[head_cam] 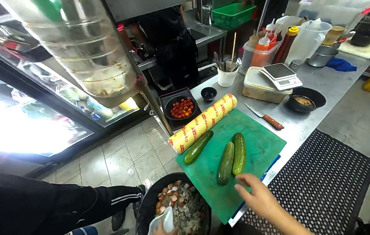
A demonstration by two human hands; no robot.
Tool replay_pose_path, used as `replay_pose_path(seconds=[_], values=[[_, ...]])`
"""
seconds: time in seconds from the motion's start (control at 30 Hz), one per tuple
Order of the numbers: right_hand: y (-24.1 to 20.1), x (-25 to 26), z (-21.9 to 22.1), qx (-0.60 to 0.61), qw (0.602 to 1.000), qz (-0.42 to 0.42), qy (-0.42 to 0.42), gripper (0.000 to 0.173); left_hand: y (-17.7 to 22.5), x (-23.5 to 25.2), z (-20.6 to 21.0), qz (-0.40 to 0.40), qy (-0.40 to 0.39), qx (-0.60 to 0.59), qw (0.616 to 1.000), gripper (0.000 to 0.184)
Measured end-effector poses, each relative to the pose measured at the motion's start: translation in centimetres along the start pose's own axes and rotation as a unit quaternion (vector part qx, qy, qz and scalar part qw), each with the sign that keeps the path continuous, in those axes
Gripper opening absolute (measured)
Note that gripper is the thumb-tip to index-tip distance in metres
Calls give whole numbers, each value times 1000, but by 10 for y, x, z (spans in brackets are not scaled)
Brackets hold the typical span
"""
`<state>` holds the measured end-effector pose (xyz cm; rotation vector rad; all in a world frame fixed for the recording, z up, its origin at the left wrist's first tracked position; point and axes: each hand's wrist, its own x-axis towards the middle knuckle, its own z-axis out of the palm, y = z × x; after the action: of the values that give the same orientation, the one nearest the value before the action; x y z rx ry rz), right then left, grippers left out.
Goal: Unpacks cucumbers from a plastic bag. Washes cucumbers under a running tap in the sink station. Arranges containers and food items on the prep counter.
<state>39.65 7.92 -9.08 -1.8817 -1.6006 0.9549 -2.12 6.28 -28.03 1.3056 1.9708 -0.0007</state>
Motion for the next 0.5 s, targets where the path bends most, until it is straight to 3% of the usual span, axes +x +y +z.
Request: replay_pose_path(seconds=[0.03, 0.1, 0.17, 0.23, 0.3, 0.4, 0.5], values=[[-3, 10, -4, -61, 997, 24, 40, 53, 17, 9, -3, 28, 15, 21, 999, 86], [-19, 41, -9, -139, 983, 87, 86, 75, 81, 17, -24, 134, 121, -4, 984, 48], [-38, 76, -5, -145, 971, 174, 71, 94, 163, 12, -54, 252, 210, -30, 944, 37], [-48, 106, 8, -140, 962, 227, 63, 105, 240, 11, -77, 337, 230, -22, 913, 35], [-48, 122, 26, -169, 953, 243, 61, 111, 298, 19, -81, 362, 209, 28, 908, 40], [-34, 120, 35, -216, 944, 243, 61, 119, 346, 28, -66, 293, 149, 149, 932, 64], [-14, 104, 22, -198, 946, 251, 57, 122, 362, 27, -52, 242, 168, 205, 933, 77]])
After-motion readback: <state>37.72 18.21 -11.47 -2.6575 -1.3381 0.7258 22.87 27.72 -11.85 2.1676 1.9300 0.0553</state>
